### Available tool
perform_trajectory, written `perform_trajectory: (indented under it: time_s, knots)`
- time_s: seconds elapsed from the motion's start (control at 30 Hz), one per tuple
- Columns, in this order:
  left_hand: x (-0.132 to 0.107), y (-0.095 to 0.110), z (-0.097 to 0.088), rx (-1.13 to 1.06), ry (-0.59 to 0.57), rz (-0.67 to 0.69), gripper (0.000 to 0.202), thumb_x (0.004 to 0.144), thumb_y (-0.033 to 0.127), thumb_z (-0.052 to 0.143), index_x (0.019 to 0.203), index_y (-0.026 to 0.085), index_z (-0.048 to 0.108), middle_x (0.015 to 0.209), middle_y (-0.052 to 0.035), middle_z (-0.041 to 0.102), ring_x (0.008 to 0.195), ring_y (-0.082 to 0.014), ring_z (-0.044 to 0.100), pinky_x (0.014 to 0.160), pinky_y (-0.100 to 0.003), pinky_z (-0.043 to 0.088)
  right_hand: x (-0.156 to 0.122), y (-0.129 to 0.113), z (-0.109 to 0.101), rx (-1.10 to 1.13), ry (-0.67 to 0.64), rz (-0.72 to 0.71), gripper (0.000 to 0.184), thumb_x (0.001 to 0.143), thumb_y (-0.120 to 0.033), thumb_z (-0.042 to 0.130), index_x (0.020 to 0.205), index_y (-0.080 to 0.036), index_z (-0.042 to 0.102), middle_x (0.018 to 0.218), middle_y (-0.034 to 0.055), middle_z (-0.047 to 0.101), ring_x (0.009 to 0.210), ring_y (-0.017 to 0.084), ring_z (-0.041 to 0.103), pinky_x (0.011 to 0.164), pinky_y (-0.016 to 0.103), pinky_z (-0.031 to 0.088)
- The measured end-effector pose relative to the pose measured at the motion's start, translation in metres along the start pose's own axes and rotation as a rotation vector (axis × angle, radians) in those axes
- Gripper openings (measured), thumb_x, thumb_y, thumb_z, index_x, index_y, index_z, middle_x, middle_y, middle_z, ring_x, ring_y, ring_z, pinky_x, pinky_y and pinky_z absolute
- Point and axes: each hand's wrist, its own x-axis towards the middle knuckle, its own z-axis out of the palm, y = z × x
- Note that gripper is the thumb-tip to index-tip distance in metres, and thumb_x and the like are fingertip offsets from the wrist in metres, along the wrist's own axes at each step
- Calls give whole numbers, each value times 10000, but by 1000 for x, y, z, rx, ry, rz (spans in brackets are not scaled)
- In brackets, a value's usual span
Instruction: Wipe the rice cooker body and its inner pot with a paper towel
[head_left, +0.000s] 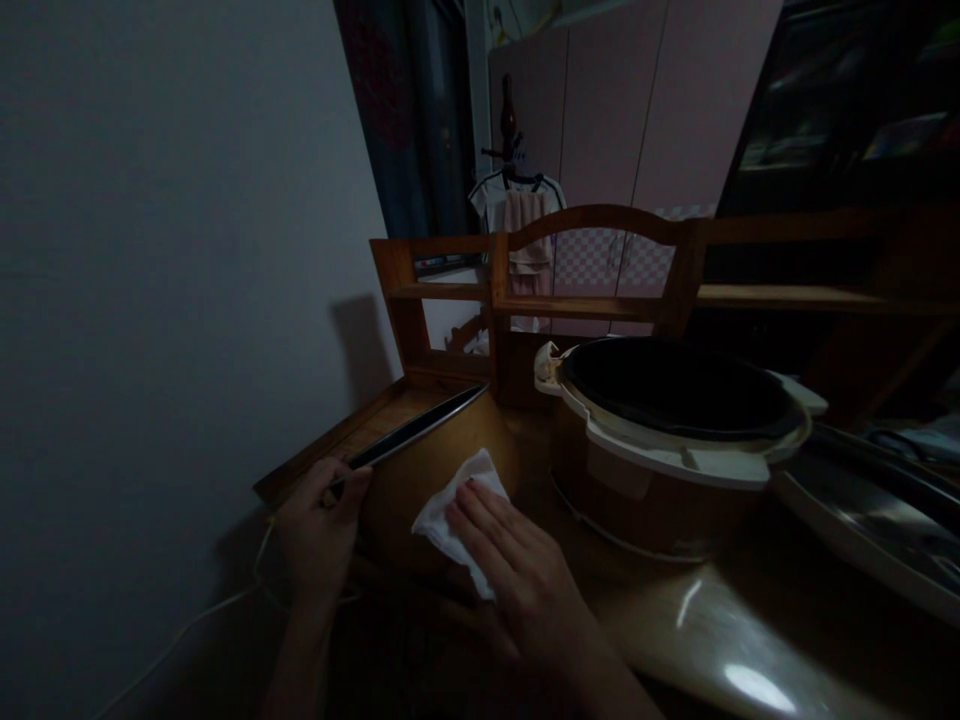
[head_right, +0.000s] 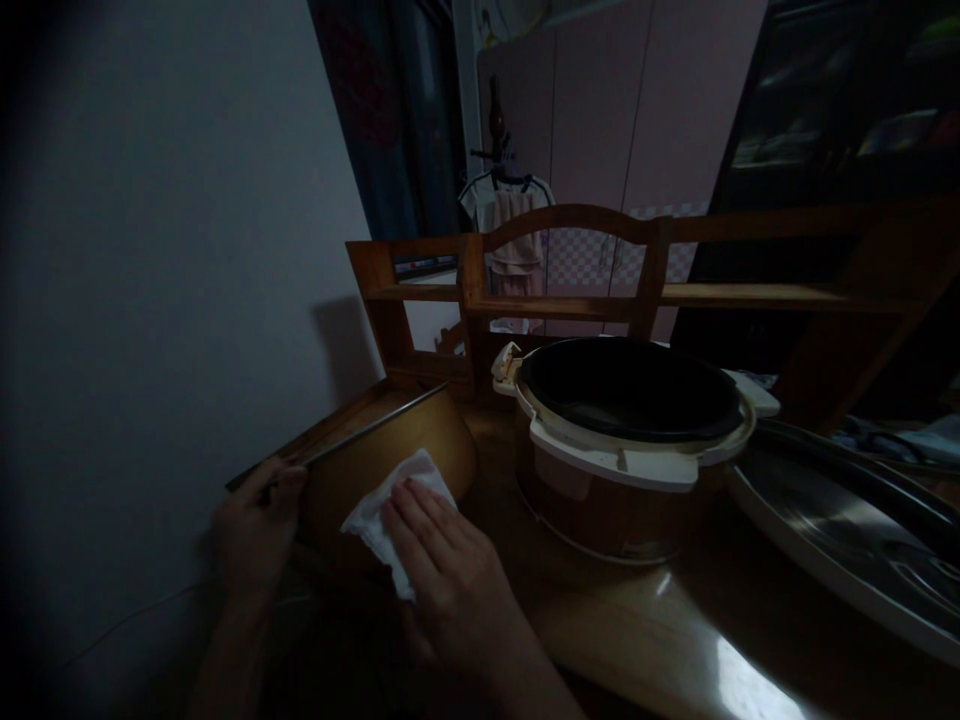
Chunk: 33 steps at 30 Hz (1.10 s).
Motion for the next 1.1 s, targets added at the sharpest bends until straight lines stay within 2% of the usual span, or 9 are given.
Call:
perform_trajectory:
  time_s: [0.1, 0.23, 0.37, 0.53, 0.63, 0.7, 0.8, 0.93, 1.1]
  knots:
    - [-2, 1, 2, -13, 1, 20, 531, 884, 705, 621, 698, 210, 573, 732, 9, 554, 706, -175, 516, 705, -302, 390, 3, 5, -11, 3, 24, 17, 801, 869, -153, 486, 1647, -86, 305, 1704, 167, 334, 1608, 276, 268, 1280, 503, 392]
    - [-1, 1, 4, -12, 30, -40, 502, 883, 684, 638, 731, 206, 608, 739, 13, 566, 674, -165, 490, 682, -300, 375, 9, 13, -6, 15, 101, 80, 793, 876, -106, 491, 1650, -99, 318, 1702, 167, 338, 1605, 284, 281, 1276, 525, 397]
    - [0, -2, 2, -3, 24, -34, 534, 875, 710, 621, 690, 211, 588, 698, 19, 530, 647, -164, 474, 658, -299, 370, 21, 26, 1, 73, 223, 300, 743, 971, -88, 437, 1681, -224, 270, 1695, 96, 373, 1584, 265, 331, 1273, 523, 405]
    - [-4, 1, 0, -82, -20, 81, 594, 851, 769, 606, 624, 228, 514, 686, 5, 534, 714, -201, 546, 746, -319, 436, 44, 30, -1, 294, 339, 444, 585, 1108, -229, 348, 1672, -359, 260, 1674, -10, 421, 1590, 203, 307, 1309, 496, 336]
    - [-6, -1, -2, -132, -33, 80, 591, 858, 762, 608, 615, 232, 511, 691, 1, 533, 711, -205, 549, 796, -334, 455, 49, 20, 6, 332, 386, 471, 554, 1121, -305, 371, 1664, -366, 283, 1677, -14, 415, 1605, 216, 263, 1331, 538, 258]
    - [-7, -4, -4, -140, -35, 54, 591, 866, 769, 589, 627, 231, 531, 712, -5, 549, 685, -199, 529, 768, -334, 450, 49, 12, 15, 313, 396, 466, 549, 1121, -298, 359, 1661, -364, 292, 1686, -7, 398, 1611, 228, 245, 1335, 572, 215]
    - [-5, -8, -7, -114, -28, 24, 608, 862, 793, 565, 631, 231, 550, 695, -7, 542, 663, -198, 513, 686, -326, 419, 48, 2, 24, 274, 385, 439, 574, 1108, -242, 348, 1665, -366, 279, 1695, -4, 379, 1615, 239, 224, 1330, 603, 209]
    - [-1, -5, -6, -100, -13, 8, 599, 864, 780, 579, 639, 225, 550, 671, 3, 522, 666, -191, 520, 664, -315, 410, 48, -8, 27, 195, 313, 325, 688, 1054, -163, 381, 1692, -332, 188, 1727, 5, 305, 1630, 262, 139, 1320, 623, 230]
    - [6, -6, -3, -73, -11, -6, 578, 870, 763, 592, 678, 218, 592, 715, -7, 603, 664, -184, 532, 655, -308, 416, 36, -10, 22, 112, 48, 133, 779, 974, -170, 466, 1696, -293, 200, 1757, 6, 214, 1641, 305, 65, 1316, 632, 220]
